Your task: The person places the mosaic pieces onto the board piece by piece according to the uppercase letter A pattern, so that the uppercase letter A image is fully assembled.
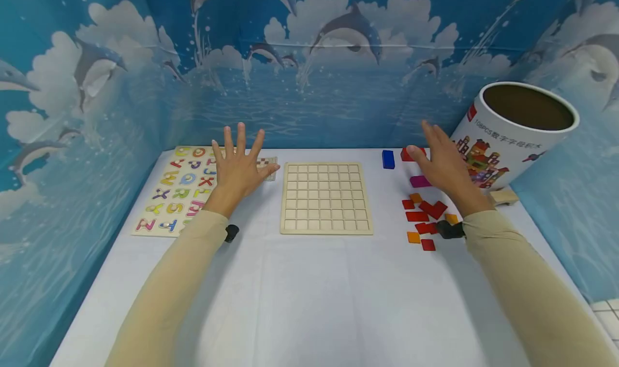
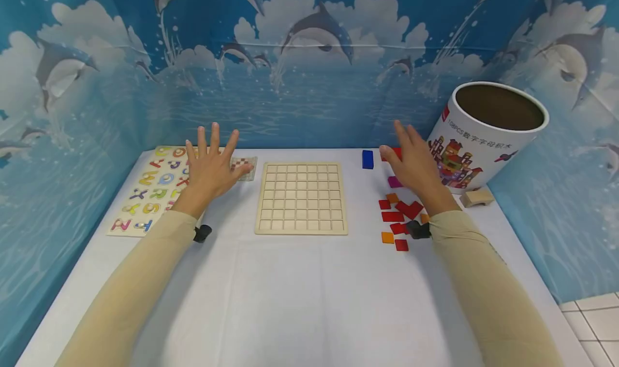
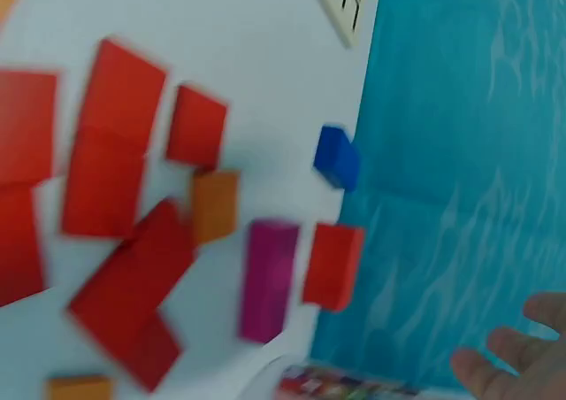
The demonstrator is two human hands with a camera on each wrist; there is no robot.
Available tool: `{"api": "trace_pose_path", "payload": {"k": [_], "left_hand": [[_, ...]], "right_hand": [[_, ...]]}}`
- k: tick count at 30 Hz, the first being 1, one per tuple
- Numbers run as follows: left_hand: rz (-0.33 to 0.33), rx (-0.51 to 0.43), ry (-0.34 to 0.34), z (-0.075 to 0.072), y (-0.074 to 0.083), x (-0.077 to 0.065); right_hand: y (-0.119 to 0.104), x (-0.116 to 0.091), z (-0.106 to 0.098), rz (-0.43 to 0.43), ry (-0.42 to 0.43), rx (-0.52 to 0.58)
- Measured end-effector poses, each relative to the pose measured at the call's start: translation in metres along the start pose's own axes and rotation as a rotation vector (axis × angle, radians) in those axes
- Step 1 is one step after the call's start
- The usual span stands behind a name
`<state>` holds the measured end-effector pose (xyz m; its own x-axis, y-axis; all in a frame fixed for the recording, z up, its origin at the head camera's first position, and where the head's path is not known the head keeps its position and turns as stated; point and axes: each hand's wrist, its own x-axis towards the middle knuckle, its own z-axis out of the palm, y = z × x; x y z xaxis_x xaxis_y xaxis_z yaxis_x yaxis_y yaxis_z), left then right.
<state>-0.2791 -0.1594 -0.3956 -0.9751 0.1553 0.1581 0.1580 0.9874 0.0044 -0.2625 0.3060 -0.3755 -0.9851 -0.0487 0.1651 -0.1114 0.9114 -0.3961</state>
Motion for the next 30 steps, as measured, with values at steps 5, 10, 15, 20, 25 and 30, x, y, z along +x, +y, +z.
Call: {"api": "trace_pose_path", "payload": {"k": [5,10,15,20,25,30], "left_hand": [[0.01,-0.066,-0.019,0.001,0.004,-0.018],[0.025,-0.219,-0.203,0.007,0.007,-0.043],[0.114,-0.345,-0.333,0.02,0.01,-0.061],[0.183,-0.385,-0.348,0.029,0.017,-0.075],[0.198,-0.381,-0.343,0.034,0.023,-0.08],[0.22,-0.372,-0.344,0.036,0.027,-0.081]], "right_hand": [[0.035,-0.025,0.0,0.164,-0.002,0.254],[0.065,-0.056,0.007,0.293,-0.105,0.43],[0.086,-0.07,0.014,0.344,-0.2,0.492],[0.094,-0.073,0.02,0.391,-0.226,0.444],[0.097,-0.071,0.021,0.428,-0.298,0.402],[0.099,-0.067,0.02,0.368,-0.423,0.33]]}}
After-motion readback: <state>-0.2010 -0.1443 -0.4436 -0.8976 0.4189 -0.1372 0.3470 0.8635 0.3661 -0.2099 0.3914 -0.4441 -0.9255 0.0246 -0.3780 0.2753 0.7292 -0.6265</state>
